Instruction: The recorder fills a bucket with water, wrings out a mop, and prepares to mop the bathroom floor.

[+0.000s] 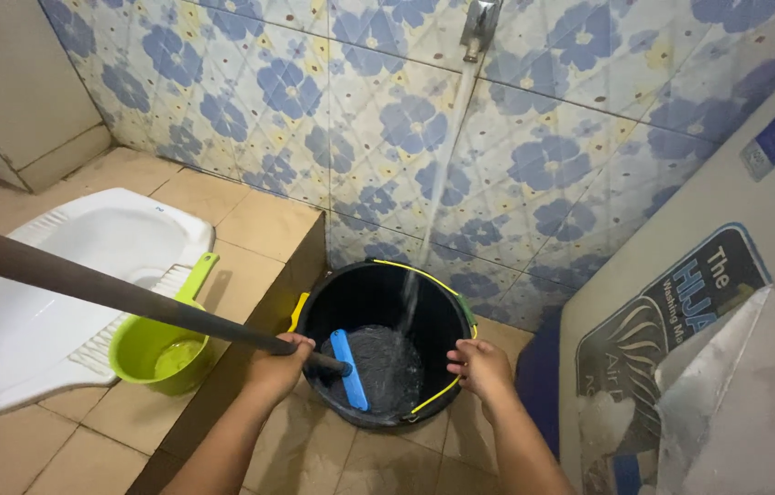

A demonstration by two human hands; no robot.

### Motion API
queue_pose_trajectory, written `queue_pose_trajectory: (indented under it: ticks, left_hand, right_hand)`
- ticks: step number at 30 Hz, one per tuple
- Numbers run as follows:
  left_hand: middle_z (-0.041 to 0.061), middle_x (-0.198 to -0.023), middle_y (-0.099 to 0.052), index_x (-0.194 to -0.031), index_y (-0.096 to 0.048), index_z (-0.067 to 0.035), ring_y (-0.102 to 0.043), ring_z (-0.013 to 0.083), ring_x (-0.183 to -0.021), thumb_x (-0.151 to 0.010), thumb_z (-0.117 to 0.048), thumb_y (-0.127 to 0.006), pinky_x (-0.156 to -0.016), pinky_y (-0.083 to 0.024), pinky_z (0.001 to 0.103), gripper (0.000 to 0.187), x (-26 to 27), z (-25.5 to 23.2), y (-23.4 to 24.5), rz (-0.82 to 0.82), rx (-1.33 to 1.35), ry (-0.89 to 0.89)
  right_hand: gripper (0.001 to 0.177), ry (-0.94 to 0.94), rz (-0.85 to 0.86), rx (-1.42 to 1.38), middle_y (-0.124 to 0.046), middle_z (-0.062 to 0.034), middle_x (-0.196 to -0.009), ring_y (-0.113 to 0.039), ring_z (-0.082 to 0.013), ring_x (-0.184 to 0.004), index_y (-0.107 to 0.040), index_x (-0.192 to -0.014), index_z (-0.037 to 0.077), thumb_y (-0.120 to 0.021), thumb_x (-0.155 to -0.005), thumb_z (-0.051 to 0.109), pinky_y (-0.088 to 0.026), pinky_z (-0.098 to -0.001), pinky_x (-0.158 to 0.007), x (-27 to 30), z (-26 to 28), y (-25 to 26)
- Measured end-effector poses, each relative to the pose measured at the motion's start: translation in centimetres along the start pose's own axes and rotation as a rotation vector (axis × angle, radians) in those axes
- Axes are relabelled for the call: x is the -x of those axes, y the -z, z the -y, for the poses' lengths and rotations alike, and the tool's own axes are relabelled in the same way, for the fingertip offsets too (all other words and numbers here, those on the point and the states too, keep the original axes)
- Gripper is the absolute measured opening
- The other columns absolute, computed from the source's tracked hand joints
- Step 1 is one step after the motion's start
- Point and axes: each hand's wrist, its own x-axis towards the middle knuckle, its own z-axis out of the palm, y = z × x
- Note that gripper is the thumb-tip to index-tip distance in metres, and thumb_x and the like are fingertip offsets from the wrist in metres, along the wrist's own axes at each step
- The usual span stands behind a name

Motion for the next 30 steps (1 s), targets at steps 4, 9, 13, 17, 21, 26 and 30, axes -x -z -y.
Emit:
queue_pose_trajectory:
  ticks: [4, 9, 13, 17, 21, 26, 30]
  left_hand:
    - [0.004, -0.087, -0.079, -0.094, -0.080, -0.012, -0.073, 0.0172, -0.086, -0.087, -0.029, -0.071, -0.084, -0.055, 0.032, 0.020, -0.8, 1.2, -0.4, 0.024, 0.081, -0.096]
    - [0.004, -0.090, -0.078, -0.096, -0.080, -0.014, -0.072, 0.0173, -0.087, -0.088, -0.031, -0.071, -0.083, -0.055, 0.034, 0.021, 1.6, -2.0, 0.9, 0.040, 0.033, 0.017]
    - [0.004, -0.090, -0.078, -0.097, -0.080, -0.014, -0.072, 0.0167, -0.088, -0.089, -0.031, -0.070, -0.084, -0.054, 0.033, 0.021, 0.9, -1.0, 0.6, 0.047, -0.001, 0.004]
    - [0.004, -0.088, -0.079, -0.096, -0.080, -0.013, -0.073, 0.0166, -0.086, -0.088, -0.029, -0.070, -0.083, -0.055, 0.032, 0.021, 0.3, 0.1, 0.0, 0.039, 0.056, -0.046]
    - [0.006, -0.088, -0.078, -0.097, -0.080, -0.012, -0.072, 0.0187, -0.086, -0.089, -0.027, -0.069, -0.081, -0.055, 0.034, 0.020, 0.7, -0.4, 0.0, 0.063, 0.085, -0.020]
    - [0.006, -0.089, -0.078, -0.097, -0.080, -0.012, -0.073, 0.0181, -0.086, -0.089, -0.027, -0.068, -0.083, -0.055, 0.033, 0.020, 0.7, -0.5, -0.3, 0.065, 0.054, -0.039]
    - [0.005, -0.091, -0.078, -0.096, -0.080, -0.012, -0.072, 0.0173, -0.088, -0.088, -0.029, -0.068, -0.084, -0.054, 0.033, 0.021, 0.7, -0.5, -0.2, 0.058, 0.040, -0.063]
  right_hand:
    - [0.036, 0.000, 0.015, -0.028, -0.076, -0.0064, -0.108, -0.072, -0.0199, -0.093, -0.065, -0.126, 0.006, -0.057, -0.098, 0.028, -0.052, -0.0346, -0.077, 0.1, 0.2, 0.0]
    - [0.034, 0.013, -0.025, 0.051, -0.078, -0.0053, -0.107, -0.073, -0.0172, -0.094, -0.067, -0.124, 0.009, -0.056, -0.098, 0.029, -0.054, -0.0331, -0.078, 2.1, 1.5, -0.4]
    - [0.034, 0.008, -0.011, 0.006, -0.077, -0.0061, -0.106, -0.072, -0.0178, -0.092, -0.066, -0.124, 0.007, -0.057, -0.098, 0.028, -0.053, -0.0332, -0.076, 0.5, 0.4, -0.2]
    - [0.035, 0.013, 0.004, -0.018, -0.077, -0.0067, -0.105, -0.071, -0.0187, -0.089, -0.067, -0.123, 0.006, -0.058, -0.098, 0.027, -0.052, -0.0340, -0.073, 1.0, 0.9, -0.3]
    - [0.033, 0.017, -0.025, 0.048, -0.077, -0.0042, -0.104, -0.071, -0.0157, -0.090, -0.068, -0.122, 0.009, -0.057, -0.098, 0.028, -0.053, -0.0333, -0.075, 2.0, 1.8, -0.7]
    - [0.032, 0.030, -0.012, 0.022, -0.077, -0.0041, -0.103, -0.071, -0.0160, -0.089, -0.068, -0.120, 0.009, -0.058, -0.098, 0.028, -0.053, -0.0340, -0.076, 1.0, 1.1, -0.6]
    - [0.032, 0.046, 0.004, 0.014, -0.076, -0.0047, -0.102, -0.070, -0.0165, -0.088, -0.069, -0.118, 0.006, -0.058, -0.098, 0.029, -0.052, -0.0343, -0.075, 0.3, 0.5, -0.5]
